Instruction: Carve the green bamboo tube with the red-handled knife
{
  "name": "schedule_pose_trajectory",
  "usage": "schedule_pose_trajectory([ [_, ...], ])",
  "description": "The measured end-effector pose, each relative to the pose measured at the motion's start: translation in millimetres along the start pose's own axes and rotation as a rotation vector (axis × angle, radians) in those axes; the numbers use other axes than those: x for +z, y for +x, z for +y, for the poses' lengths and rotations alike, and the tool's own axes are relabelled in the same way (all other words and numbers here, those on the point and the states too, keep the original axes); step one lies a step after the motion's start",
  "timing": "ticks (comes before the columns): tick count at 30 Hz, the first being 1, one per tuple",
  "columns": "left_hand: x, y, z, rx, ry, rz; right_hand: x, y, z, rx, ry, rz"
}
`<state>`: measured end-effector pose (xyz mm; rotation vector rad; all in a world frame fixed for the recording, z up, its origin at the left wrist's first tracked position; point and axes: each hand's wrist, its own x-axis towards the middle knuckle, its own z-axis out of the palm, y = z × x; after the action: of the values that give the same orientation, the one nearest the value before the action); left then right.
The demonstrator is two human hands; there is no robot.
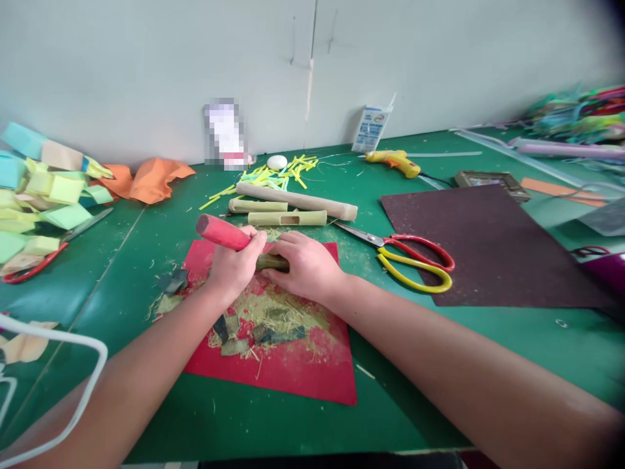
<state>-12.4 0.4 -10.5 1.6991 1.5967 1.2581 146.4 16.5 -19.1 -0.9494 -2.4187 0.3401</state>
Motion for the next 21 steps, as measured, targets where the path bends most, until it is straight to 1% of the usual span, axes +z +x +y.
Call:
schedule_pose_trajectory([
  [4,-0.3,0.0,1.3,0.019,0.067,-0.026,0.6,0.5,1.1,-0.006,0.012,0.007],
  [9,-2.9,1.1,4.3,0.047,0.131,-0.093,3.1,-0.3,2.2,-0.022,0.025,0.012],
  [11,-3.9,-0.3,4.6,0.017,0.068,-0.112,3.6,-0.8,1.6,-0.018,0.027,0.012],
  [14,-3.4,-3.4,4.0,-0.030,-0.107,-0.141,2.7,-1.1,1.1,0.000,0.041,0.006],
  [15,-2.6,-3.9,3.5,-0.030,-0.138,-0.105,2.1,-1.0,1.1,-0.001,0.043,0.005],
  [17,-0.5,-3.6,2.5,-0.048,-0.157,0.022,1.1,-0.9,1.2,-0.008,0.035,0.007],
  [18,0.4,-3.1,1.9,-0.041,-0.146,0.049,0.8,-0.8,1.4,-0.008,0.029,0.011],
  [21,1.8,-1.2,0.2,-0.024,-0.081,0.040,0.8,-0.7,1.8,-0.002,0.025,0.014],
])
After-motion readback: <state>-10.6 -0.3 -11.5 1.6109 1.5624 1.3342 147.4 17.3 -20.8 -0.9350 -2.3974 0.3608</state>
